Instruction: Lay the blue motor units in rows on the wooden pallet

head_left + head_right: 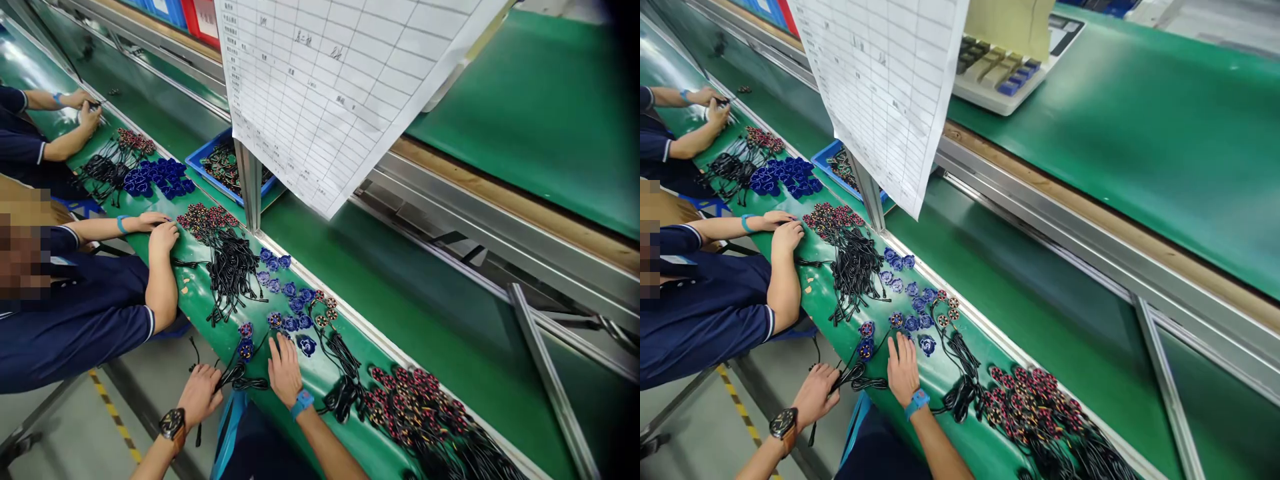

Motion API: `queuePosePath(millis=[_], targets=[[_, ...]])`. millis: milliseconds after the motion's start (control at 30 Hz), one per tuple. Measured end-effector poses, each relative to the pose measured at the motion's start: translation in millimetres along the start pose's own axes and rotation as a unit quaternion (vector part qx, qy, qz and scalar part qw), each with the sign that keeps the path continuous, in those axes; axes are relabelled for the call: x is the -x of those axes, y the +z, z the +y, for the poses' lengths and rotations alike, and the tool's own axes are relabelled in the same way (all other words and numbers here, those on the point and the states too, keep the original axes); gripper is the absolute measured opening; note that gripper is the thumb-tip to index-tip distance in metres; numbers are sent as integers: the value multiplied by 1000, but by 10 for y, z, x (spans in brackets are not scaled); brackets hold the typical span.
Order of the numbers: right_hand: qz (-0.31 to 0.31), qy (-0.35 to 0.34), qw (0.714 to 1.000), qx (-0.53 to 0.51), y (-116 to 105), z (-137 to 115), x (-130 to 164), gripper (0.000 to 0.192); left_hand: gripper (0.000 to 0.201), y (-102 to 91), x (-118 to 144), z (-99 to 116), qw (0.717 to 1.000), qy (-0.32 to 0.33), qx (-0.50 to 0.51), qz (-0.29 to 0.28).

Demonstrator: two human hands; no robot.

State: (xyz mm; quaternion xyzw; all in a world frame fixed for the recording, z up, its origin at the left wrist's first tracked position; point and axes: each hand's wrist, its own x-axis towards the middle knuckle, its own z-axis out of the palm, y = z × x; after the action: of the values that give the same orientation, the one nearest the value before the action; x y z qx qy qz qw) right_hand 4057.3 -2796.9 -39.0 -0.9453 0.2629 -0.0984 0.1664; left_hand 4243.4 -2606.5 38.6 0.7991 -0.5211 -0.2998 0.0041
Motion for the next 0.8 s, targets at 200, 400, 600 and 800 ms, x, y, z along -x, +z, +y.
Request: queuePosePath(millis=[200, 400, 600, 800], targets=[[-24, 2, 1000, 0, -18, 77, -330, 65, 3, 117, -1, 32, 1000, -9, 22, -17], [-81, -15, 997, 5, -136, 150, -797, 66, 3, 108, -41, 113, 999, 8, 43, -12], [-98, -112, 989, -3, -175, 198, -893, 60, 6, 21, -181, 219, 998, -25, 49, -34], [-165, -265, 949, -30, -286, 215, -1090, 77, 35, -4, -263, 264, 994, -41, 34, -92]])
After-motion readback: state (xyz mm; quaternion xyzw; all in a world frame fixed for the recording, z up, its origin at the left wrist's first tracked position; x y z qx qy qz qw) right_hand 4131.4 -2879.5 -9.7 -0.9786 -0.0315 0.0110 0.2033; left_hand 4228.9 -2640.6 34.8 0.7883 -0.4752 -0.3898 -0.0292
